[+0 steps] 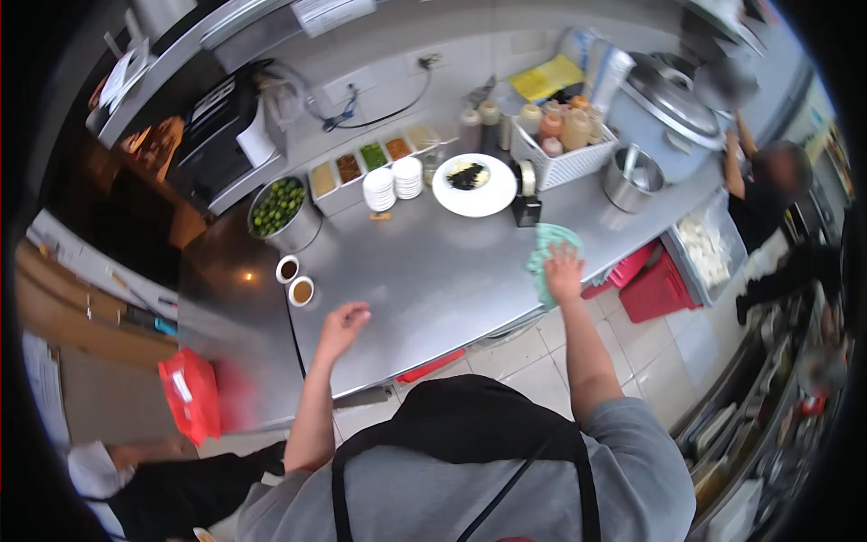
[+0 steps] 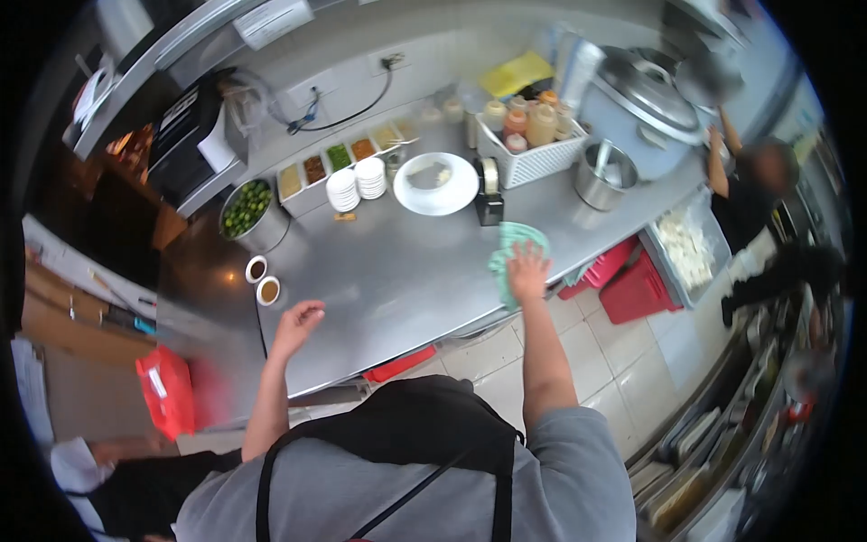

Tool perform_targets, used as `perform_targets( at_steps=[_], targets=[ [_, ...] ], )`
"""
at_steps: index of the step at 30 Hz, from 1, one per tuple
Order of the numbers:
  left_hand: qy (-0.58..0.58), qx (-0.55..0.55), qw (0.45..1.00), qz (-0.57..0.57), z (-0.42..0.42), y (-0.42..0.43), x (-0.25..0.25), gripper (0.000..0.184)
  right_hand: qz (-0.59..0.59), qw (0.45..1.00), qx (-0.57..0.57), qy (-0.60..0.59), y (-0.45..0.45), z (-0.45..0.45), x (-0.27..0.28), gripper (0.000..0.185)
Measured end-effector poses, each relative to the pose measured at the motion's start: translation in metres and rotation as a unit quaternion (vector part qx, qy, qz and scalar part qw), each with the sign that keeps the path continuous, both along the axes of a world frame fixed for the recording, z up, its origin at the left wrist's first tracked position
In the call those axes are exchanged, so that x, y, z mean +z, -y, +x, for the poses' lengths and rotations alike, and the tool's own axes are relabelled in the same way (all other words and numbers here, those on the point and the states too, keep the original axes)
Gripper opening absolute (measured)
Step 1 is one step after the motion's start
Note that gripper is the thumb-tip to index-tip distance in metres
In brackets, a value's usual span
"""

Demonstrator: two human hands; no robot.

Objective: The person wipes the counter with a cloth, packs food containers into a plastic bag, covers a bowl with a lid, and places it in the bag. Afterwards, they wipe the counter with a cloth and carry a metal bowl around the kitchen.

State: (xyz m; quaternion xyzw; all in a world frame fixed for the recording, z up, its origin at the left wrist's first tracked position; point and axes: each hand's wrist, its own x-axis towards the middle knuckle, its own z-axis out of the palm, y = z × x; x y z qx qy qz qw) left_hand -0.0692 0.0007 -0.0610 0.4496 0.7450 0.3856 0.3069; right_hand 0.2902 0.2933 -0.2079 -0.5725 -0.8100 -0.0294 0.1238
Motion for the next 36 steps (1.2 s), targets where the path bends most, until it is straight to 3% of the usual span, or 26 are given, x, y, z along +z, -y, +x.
perform_targets(
  at_steps=[4,8,12,16,17,19,24,32,36],
  targets=[
    [-0.044,0.119,0.992,0.025,-0.045,0.02,0.012,0.022,-0.003,0.99,-0.142,-0.011,-0.041,0.005,-0.003,0.05],
    [-0.117,0.215,0.969,0.039,-0.091,0.043,0.035,0.023,0.015,0.996,-0.091,-0.006,-0.012,-0.055,0.002,0.056],
    [-0.174,0.263,0.949,0.025,-0.151,0.047,0.028,0.022,0.058,0.975,0.213,-0.025,0.063,-0.125,0.01,0.058],
    [-0.245,0.288,0.925,-0.044,-0.219,0.031,-0.01,0.021,-0.031,0.903,0.428,-0.024,0.126,-0.169,0.03,0.052],
    [-0.244,0.298,0.921,-0.062,-0.235,0.026,-0.02,0.019,-0.029,0.903,0.429,-0.023,0.128,-0.175,0.035,0.052],
    [-0.241,0.309,0.916,-0.079,-0.258,0.018,-0.032,0.018,-0.151,0.844,0.513,-0.025,0.132,-0.187,0.045,0.047],
    [-0.235,0.363,0.893,-0.129,-0.306,-0.018,-0.065,0.012,-0.092,0.893,0.44,0.008,0.125,-0.217,0.06,0.046],
    [-0.301,0.316,0.894,-0.102,-0.361,-0.068,-0.091,0.027,-0.087,0.925,0.371,-0.01,0.089,-0.255,0.055,0.052],
    [-0.273,0.285,0.912,-0.112,-0.379,-0.086,-0.101,0.032,-0.081,0.931,0.356,-0.001,0.077,-0.262,0.054,0.052]
  ],
)
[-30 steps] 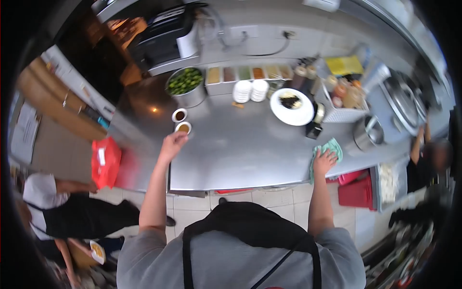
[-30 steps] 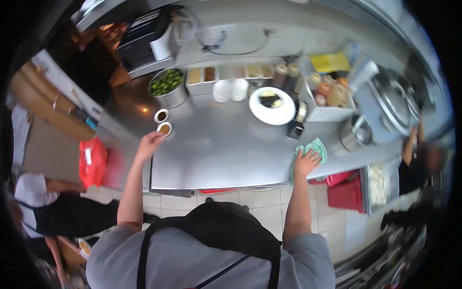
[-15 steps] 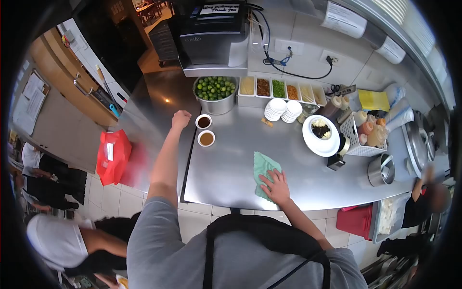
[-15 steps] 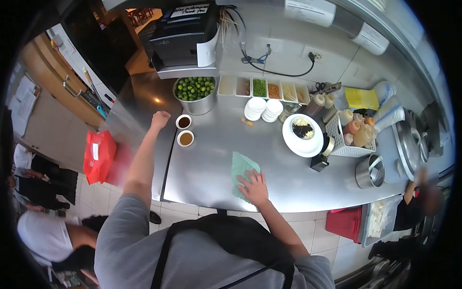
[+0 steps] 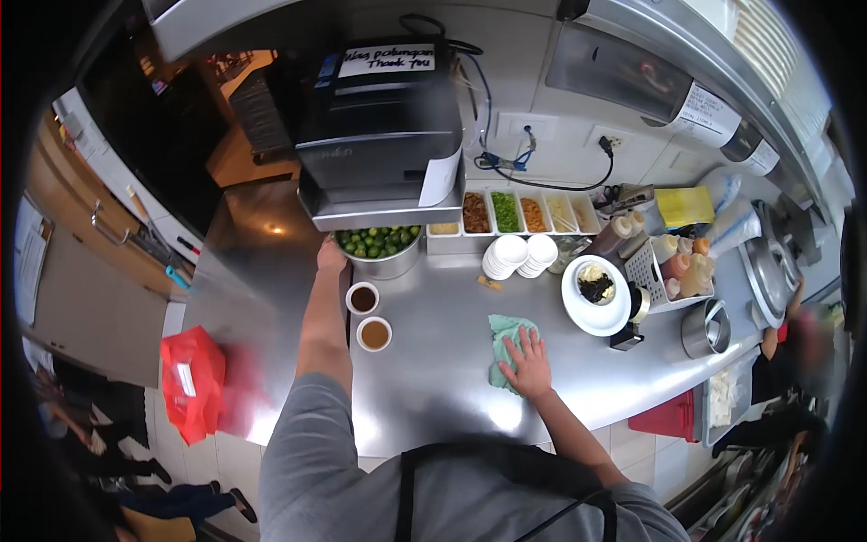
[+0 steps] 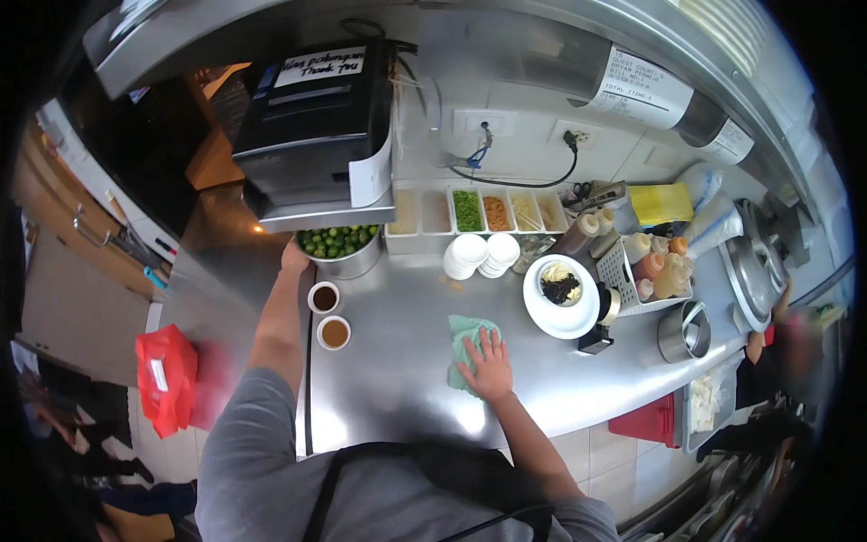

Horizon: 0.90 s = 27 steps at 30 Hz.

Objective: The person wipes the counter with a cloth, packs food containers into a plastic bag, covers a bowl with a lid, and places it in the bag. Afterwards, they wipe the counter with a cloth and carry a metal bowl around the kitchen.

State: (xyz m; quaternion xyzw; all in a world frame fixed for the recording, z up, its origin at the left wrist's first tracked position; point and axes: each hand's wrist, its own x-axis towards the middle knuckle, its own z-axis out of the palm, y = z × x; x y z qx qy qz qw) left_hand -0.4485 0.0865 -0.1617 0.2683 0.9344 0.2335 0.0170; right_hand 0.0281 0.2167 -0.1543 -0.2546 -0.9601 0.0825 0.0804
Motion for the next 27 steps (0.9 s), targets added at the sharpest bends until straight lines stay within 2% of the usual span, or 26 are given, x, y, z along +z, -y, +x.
perform_targets(
  at_steps=[2,5,7,8,11,12,13,15,17,19,21,23,27],
  targets=[
    [0.082,0.025,0.996,-0.021,-0.001,-0.002,0.005,0.033,-0.001,1.0,-0.007,-0.005,-0.004,-0.002,-0.002,0.052],
    [0.071,0.009,0.997,-0.008,-0.014,-0.003,-0.026,0.029,0.006,1.0,-0.006,-0.006,-0.013,-0.007,-0.004,0.051],
    [-0.014,0.011,0.991,0.134,-0.015,-0.001,-0.042,0.025,-0.002,1.0,-0.006,-0.017,-0.02,-0.009,-0.004,0.052],
    [-0.013,0.011,0.991,0.132,-0.019,0.001,-0.047,0.025,-0.004,1.0,-0.006,-0.015,-0.024,-0.011,-0.005,0.052],
    [-0.079,0.094,0.99,-0.068,-0.012,0.013,-0.035,0.015,0.009,1.0,-0.014,-0.026,-0.035,-0.015,-0.009,0.052],
    [-0.054,0.095,0.994,0.021,-0.01,0.026,-0.028,0.01,0.022,0.999,-0.031,-0.037,-0.038,-0.017,-0.011,0.053],
    [-0.09,0.119,0.986,0.076,-0.004,0.038,-0.02,0.008,0.035,0.997,-0.05,-0.05,-0.042,-0.019,-0.014,0.053],
    [-0.07,0.145,0.976,0.149,0.021,0.063,0.006,0.006,0.041,0.993,-0.091,-0.063,-0.052,-0.023,-0.022,0.053],
    [-0.076,0.101,0.972,0.198,0.067,0.082,0.037,0.007,0.056,0.984,-0.154,-0.071,-0.067,-0.027,-0.036,0.054],
    [-0.019,0.024,0.959,0.28,0.12,0.087,0.043,0.009,0.046,0.978,-0.194,-0.067,-0.079,-0.03,-0.042,0.054],
    [0.035,-0.063,0.957,0.279,0.176,0.077,0.036,0.009,0.026,0.973,-0.213,-0.087,-0.086,-0.034,-0.041,0.053],
    [0.084,-0.164,0.957,0.224,0.229,0.053,0.035,0.009,0.017,0.968,-0.227,-0.107,-0.088,-0.034,-0.041,0.052],
    [0.122,-0.234,0.95,0.169,0.295,-0.007,0.053,0.01,0.009,0.983,-0.153,-0.102,-0.072,0.005,-0.043,0.052]
  ],
)
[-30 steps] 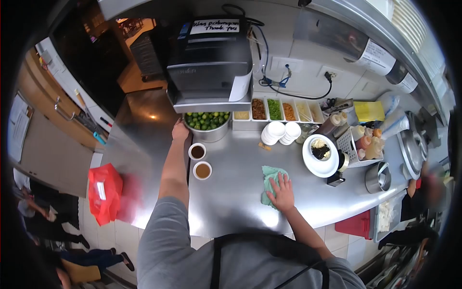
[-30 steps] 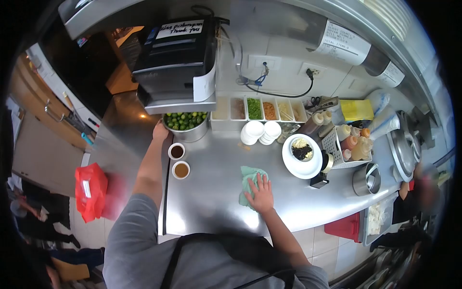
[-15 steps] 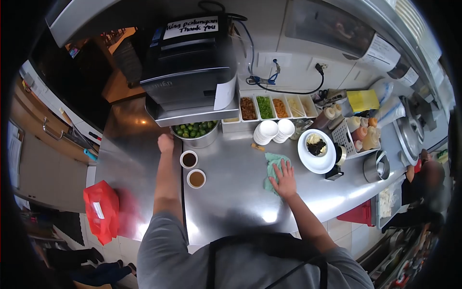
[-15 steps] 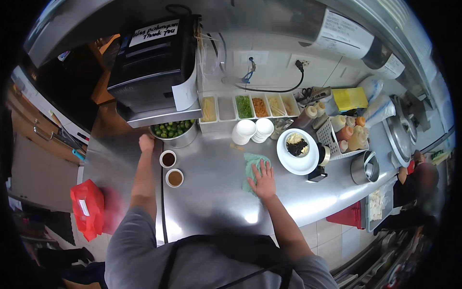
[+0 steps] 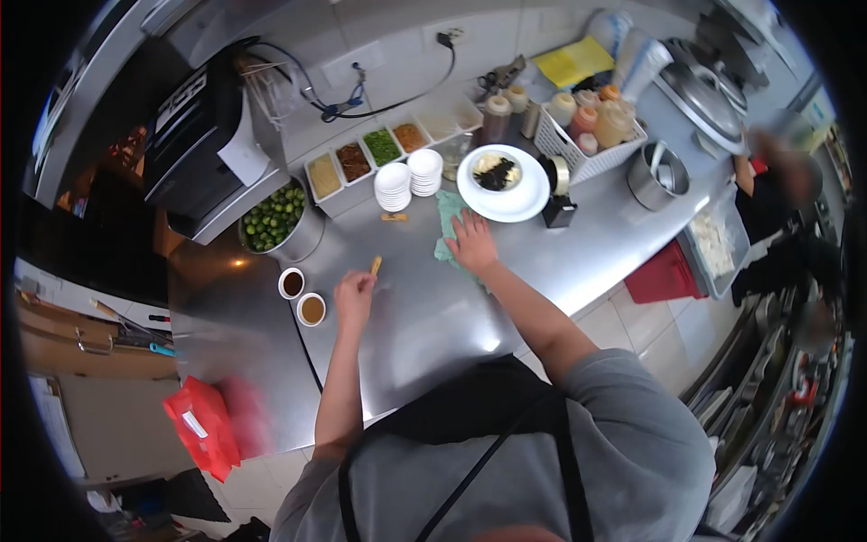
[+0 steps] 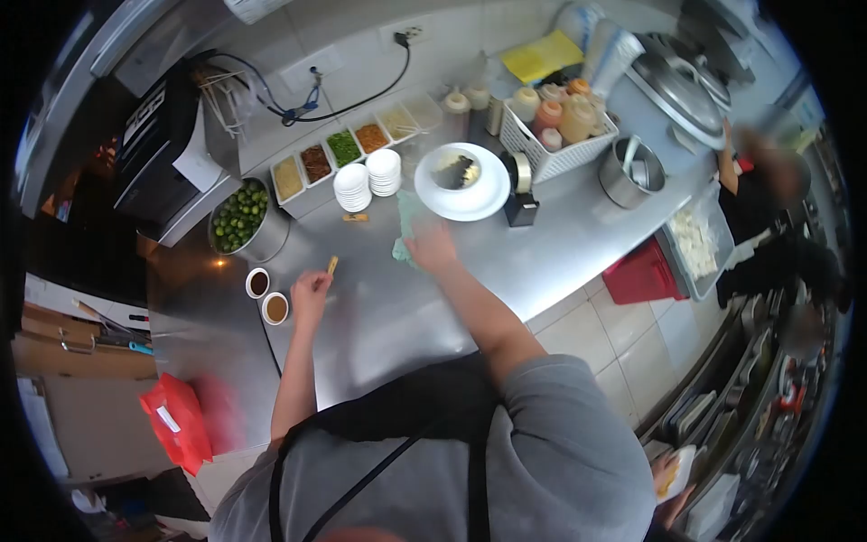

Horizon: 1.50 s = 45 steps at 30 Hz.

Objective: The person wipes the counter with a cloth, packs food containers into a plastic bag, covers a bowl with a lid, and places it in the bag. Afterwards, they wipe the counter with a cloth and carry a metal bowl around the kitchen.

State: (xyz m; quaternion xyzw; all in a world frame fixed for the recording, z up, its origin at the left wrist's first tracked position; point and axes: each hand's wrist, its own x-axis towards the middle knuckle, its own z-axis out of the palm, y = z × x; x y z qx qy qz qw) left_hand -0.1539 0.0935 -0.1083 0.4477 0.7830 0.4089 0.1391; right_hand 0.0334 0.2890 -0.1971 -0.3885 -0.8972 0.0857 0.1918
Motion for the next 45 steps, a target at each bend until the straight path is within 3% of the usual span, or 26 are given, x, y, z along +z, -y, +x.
perform_targets(
  at_steps=[4,6,7,9,11,13,15,16,18,19,20,22,25,27,30,34,36,41,43,45],
  targets=[
    [-0.109,0.034,0.992,0.054,0.007,-0.035,-0.02,0.012,-0.003,0.999,0.038,0.021,0.038,0.077,0.013,0.053],
    [-0.224,0.034,0.973,0.048,0.013,-0.041,-0.026,0.017,0.021,1.0,-0.001,0.016,0.04,0.129,0.014,0.053],
    [-0.227,0.035,0.972,0.05,0.02,-0.043,-0.027,0.017,0.026,0.999,-0.039,0.022,0.032,0.155,0.015,0.052],
    [-0.016,0.011,0.999,-0.038,0.039,-0.048,-0.03,0.018,0.041,0.989,-0.136,0.045,0.013,0.207,0.012,0.051],
    [-0.035,-0.025,0.998,-0.051,0.058,-0.054,-0.035,0.019,0.067,0.971,-0.226,0.048,-0.013,0.256,0.003,0.048],
    [0.053,-0.062,0.995,-0.055,0.085,-0.064,-0.033,0.019,0.075,0.956,-0.279,0.043,-0.042,0.297,-0.004,0.046],
    [0.047,-0.084,0.994,-0.046,0.108,-0.071,-0.033,0.019,0.145,0.914,-0.378,-0.021,-0.067,0.319,-0.01,0.035],
    [0.063,-0.1,0.991,-0.059,0.117,-0.073,-0.034,0.019,0.146,0.913,-0.381,-0.024,-0.069,0.321,-0.01,0.035],
    [0.076,-0.117,0.988,-0.069,0.131,-0.073,-0.039,0.019,0.023,0.936,-0.34,-0.094,-0.07,0.309,-0.006,0.027],
    [0.106,-0.116,0.984,-0.086,0.137,-0.072,-0.044,0.019,0.09,0.947,-0.268,-0.153,-0.064,0.291,-0.015,0.022],
    [0.136,-0.115,0.978,-0.105,0.141,-0.069,-0.048,0.018,0.029,0.96,-0.218,-0.171,-0.049,0.269,-0.007,0.022],
    [0.137,-0.118,0.978,-0.1,0.147,-0.06,-0.051,0.017,0.018,0.976,-0.118,-0.183,-0.018,0.221,0.014,0.026],
    [0.133,-0.116,0.979,-0.097,0.143,-0.05,-0.08,0.014,0.032,0.977,-0.102,-0.185,-0.036,0.186,0.01,0.027],
    [0.238,-0.087,0.966,-0.059,0.132,-0.047,-0.108,0.015,-0.011,0.979,-0.146,-0.142,-0.065,0.177,0.006,0.028],
    [0.298,-0.057,0.95,-0.072,0.141,-0.044,-0.087,0.015,0.042,0.98,-0.136,-0.143,-0.109,0.17,-0.014,0.028],
    [0.327,-0.066,0.939,-0.087,0.139,-0.045,-0.085,0.014,-0.009,0.977,-0.165,-0.133,-0.122,0.186,-0.001,0.029],
    [0.36,-0.063,0.929,-0.06,0.134,-0.044,-0.089,0.014,0.067,0.985,-0.137,-0.082,-0.113,0.202,0.003,0.032],
    [0.403,-0.078,0.91,-0.053,0.136,-0.042,-0.081,0.013,0.145,0.918,-0.364,0.06,-0.104,0.307,-0.031,0.03],
    [0.412,-0.093,0.905,-0.056,0.138,-0.041,-0.078,0.013,0.115,0.899,-0.423,-0.009,-0.091,0.365,-0.022,0.024],
    [0.316,-0.133,0.931,-0.122,0.14,-0.039,-0.074,0.013,-0.076,0.808,-0.576,-0.097,-0.071,0.408,-0.014,0.019]
  ],
)
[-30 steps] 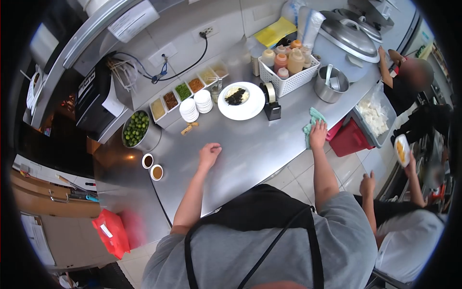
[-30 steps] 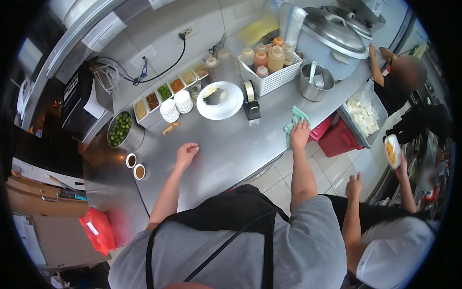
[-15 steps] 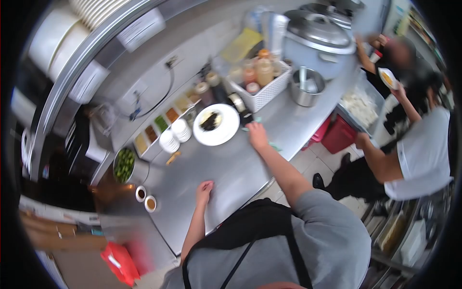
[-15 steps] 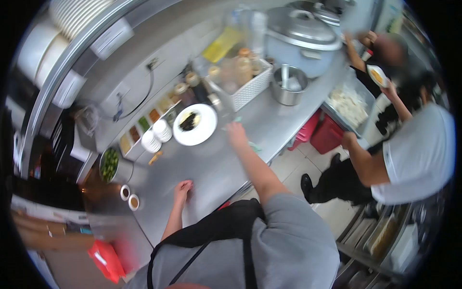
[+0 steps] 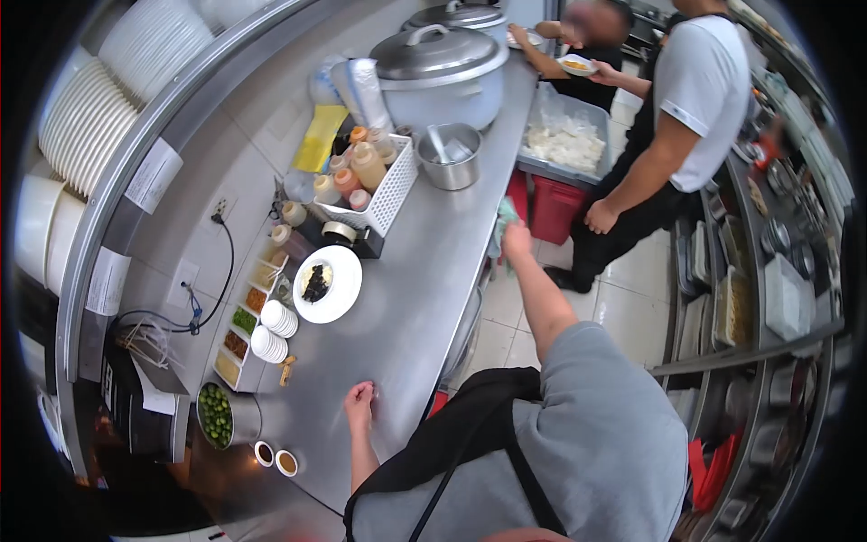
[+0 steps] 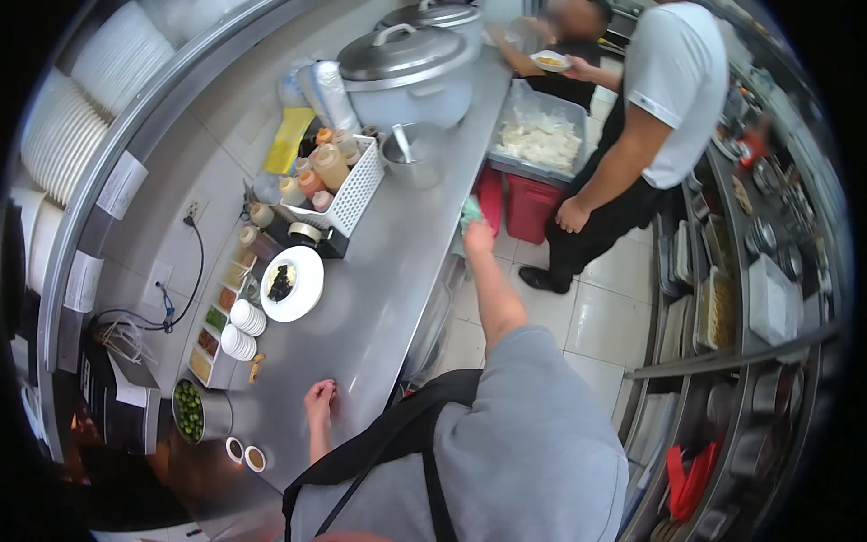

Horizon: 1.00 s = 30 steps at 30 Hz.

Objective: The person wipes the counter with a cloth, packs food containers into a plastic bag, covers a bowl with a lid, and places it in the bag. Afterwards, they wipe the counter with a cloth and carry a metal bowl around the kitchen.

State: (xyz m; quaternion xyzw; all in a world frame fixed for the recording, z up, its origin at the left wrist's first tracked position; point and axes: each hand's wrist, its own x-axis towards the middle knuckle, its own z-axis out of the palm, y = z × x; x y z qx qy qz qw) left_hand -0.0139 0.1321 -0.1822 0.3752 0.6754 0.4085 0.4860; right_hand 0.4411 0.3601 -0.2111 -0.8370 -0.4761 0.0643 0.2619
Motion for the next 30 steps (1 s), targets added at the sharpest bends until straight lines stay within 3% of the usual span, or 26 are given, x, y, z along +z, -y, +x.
perform_targets(
  at_steps=[3,4,6,7,8,9,10,12,13,14,16,18,20,22,23,25,30],
  targets=[
    [-0.012,-0.081,0.996,-0.04,0.032,0.002,0.025,0.02,0.075,0.991,-0.074,-0.082,0.051,0.019,0.026,0.02],
    [-0.012,-0.099,0.994,-0.039,0.046,0.001,0.03,0.02,0.06,0.977,-0.023,-0.202,0.066,0.012,0.033,0.024],
    [0.075,-0.188,0.979,0.026,0.082,0.002,0.047,0.029,0.123,0.953,0.04,-0.275,0.113,-0.039,0.051,0.027],
    [0.076,-0.207,0.975,0.022,0.101,0.006,0.06,0.029,0.087,0.905,0.14,-0.391,0.137,-0.064,0.064,0.029],
    [0.143,-0.219,0.963,0.069,0.122,0.01,0.084,0.035,0.08,0.904,0.233,-0.348,0.154,-0.09,0.058,0.034],
    [0.211,-0.23,0.943,0.114,0.136,0.011,0.099,0.041,0.07,0.894,0.241,-0.371,0.184,-0.123,0.074,0.04],
    [0.215,-0.246,0.939,0.109,0.143,0.011,0.104,0.041,0.089,0.856,0.367,-0.353,0.208,-0.137,0.094,0.045],
    [0.169,-0.306,0.925,0.149,0.147,0.004,0.111,0.045,0.086,0.839,0.39,-0.369,0.246,-0.152,0.118,0.047],
    [0.164,-0.338,0.924,0.073,0.137,-0.005,0.102,0.042,0.092,0.845,0.379,-0.365,0.255,-0.145,0.117,0.047],
    [0.166,-0.35,0.919,0.074,0.127,-0.011,0.098,0.042,0.081,0.881,0.356,-0.301,0.268,-0.133,0.116,0.047],
    [0.061,-0.372,0.924,0.068,0.109,-0.023,0.103,0.034,0.034,0.937,0.29,-0.193,0.296,-0.105,0.111,0.046],
    [0.018,-0.332,0.938,0.101,0.08,-0.04,0.11,0.027,-0.022,0.973,0.203,-0.111,0.333,-0.068,0.082,0.043],
    [-0.182,-0.336,0.896,0.227,0.045,-0.069,0.107,0.025,-0.157,0.975,0.136,-0.081,0.378,-0.042,0.079,0.044],
    [-0.347,-0.328,0.845,0.241,0.02,-0.092,0.107,0.027,-0.246,0.962,0.091,-0.07,0.418,-0.025,0.073,0.046],
    [-0.345,-0.329,0.846,0.239,0.017,-0.096,0.105,0.027,-0.278,0.955,0.073,-0.074,0.434,-0.019,0.073,0.047],
    [-0.503,-0.32,0.783,0.174,0.016,-0.101,0.105,0.033,-0.311,0.945,0.061,-0.081,0.459,-0.011,0.067,0.048],
    [-0.455,-0.38,0.774,0.224,0.106,-0.077,0.108,0.04,-0.273,0.956,0.011,-0.104,0.485,0.005,0.053,0.049]
  ],
)
